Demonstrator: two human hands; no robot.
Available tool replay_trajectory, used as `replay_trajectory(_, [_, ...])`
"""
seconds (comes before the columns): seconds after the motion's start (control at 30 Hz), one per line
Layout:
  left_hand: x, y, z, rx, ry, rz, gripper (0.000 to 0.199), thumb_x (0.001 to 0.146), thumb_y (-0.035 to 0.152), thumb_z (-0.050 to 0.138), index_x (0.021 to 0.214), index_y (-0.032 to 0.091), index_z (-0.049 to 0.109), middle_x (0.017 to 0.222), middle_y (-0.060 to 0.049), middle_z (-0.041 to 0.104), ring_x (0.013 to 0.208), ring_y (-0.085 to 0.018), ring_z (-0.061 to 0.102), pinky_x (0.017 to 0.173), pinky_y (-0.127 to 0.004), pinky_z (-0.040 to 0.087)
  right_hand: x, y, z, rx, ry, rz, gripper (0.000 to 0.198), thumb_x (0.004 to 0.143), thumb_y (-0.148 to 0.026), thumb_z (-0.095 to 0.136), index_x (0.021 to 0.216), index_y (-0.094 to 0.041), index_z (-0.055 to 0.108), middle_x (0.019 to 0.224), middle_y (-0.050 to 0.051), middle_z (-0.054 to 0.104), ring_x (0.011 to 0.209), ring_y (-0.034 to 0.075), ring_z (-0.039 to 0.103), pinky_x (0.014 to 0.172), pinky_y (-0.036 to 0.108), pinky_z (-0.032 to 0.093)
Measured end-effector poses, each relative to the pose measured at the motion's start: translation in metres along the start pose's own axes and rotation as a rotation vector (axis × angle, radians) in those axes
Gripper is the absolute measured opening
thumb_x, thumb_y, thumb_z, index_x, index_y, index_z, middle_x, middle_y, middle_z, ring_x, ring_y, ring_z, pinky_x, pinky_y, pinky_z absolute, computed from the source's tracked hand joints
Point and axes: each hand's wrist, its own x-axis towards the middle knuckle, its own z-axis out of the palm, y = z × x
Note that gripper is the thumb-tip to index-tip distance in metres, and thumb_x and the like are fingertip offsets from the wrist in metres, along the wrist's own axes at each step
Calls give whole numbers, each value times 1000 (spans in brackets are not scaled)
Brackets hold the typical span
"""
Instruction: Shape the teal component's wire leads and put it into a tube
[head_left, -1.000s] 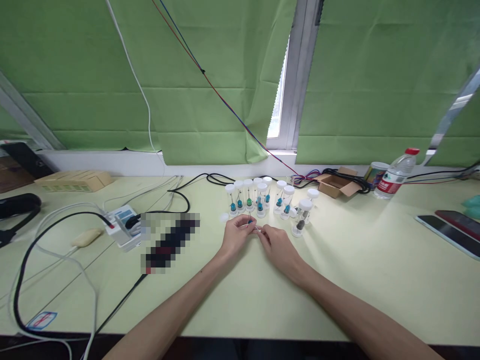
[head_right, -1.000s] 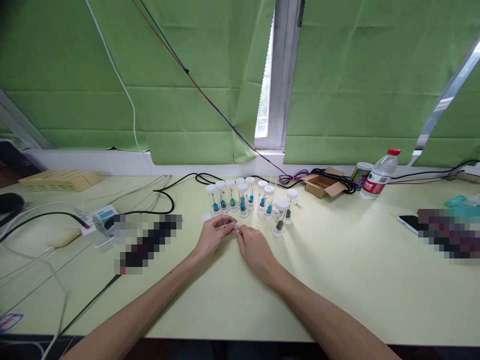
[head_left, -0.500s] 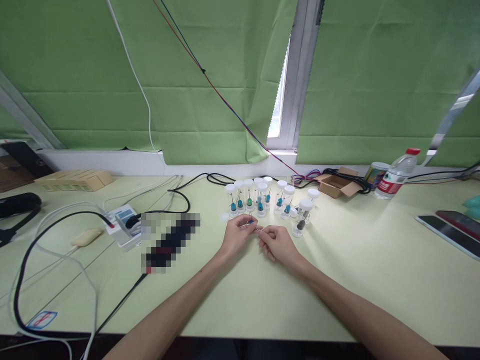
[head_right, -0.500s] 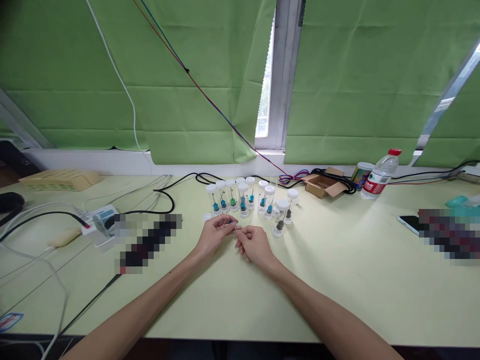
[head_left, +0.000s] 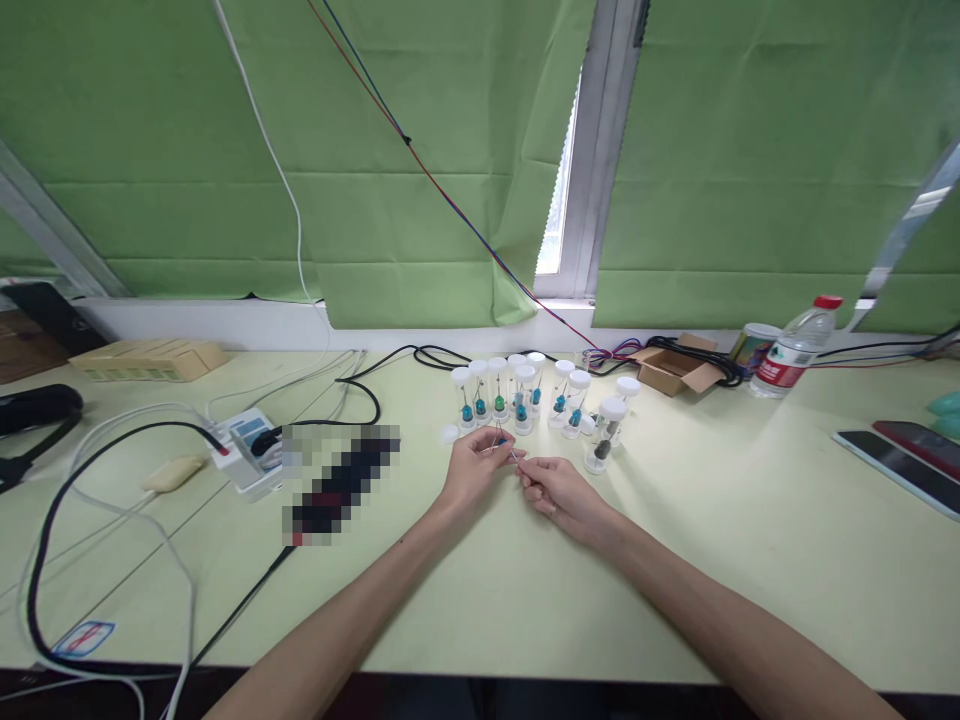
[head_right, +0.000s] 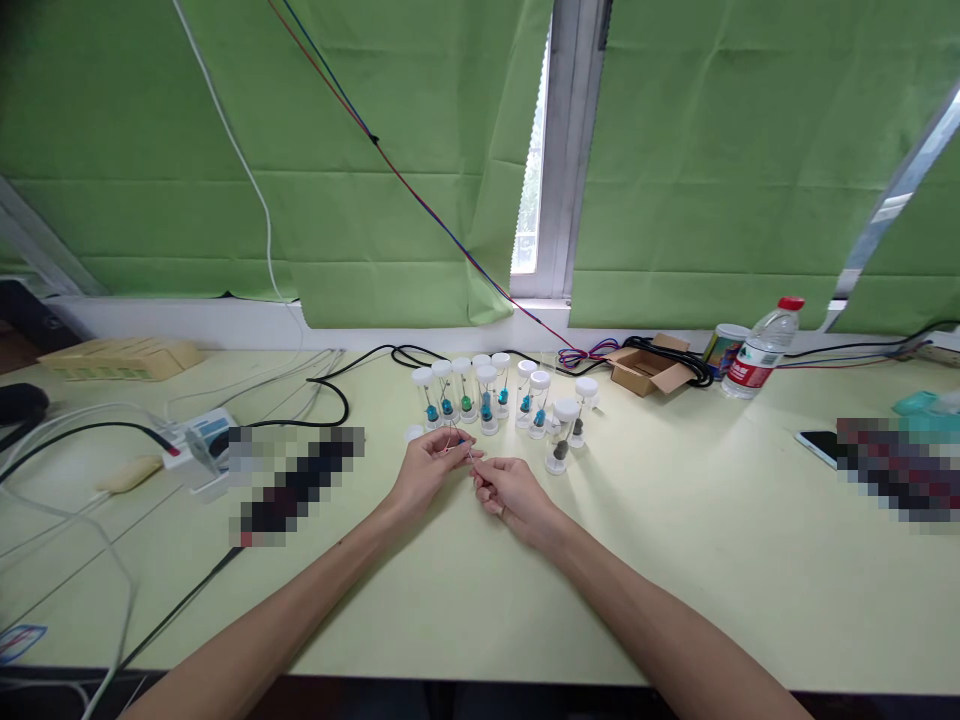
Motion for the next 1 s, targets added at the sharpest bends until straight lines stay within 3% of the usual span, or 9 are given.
replay_trajectory(0.2, [2,-3,-1,-13,41,4,26,65,34,79,77,16,66,81,-3,68,80,-22,71,83,-39,55,1,2,1,-91,64,-25,41,71,-52,75,73,-17,54,61,-2,53,45,6,43,36,19,26])
replay_trajectory(0.33, [5,-6,-4,4,75,12,23,65,32,79,76,16,66,83,-4,68,79,-21,70,84,-39,55,1,4,3,-368,135,-127,37,82,-56,61,84,-21,51,58,-4,57,38,10,45,33,21,29])
replay_trajectory(0.5, [5,-9,-5,20,87,4,20,68,31,76,76,16,64,81,-3,68,81,-23,72,82,-38,56,-1,7,1,-795,220,-389,17,90,-38,52,88,-21,52,58,-3,60,42,12,51,44,24,38])
replay_trajectory(0.67, [5,-10,-5,37,76,6,19,69,30,75,77,16,64,82,-3,67,82,-24,72,81,-37,56,-2,7,-1,-1012,224,-562,12,92,-26,48,83,-21,54,58,-2,58,54,15,53,55,25,38])
replay_trajectory(1.0, [5,-11,-4,46,72,2,16,69,28,74,77,16,66,82,-3,67,79,-20,70,83,-37,56,-1,8,-3,-1203,178,-671,11,92,-15,46,85,-19,55,76,4,65,67,17,59,63,26,40])
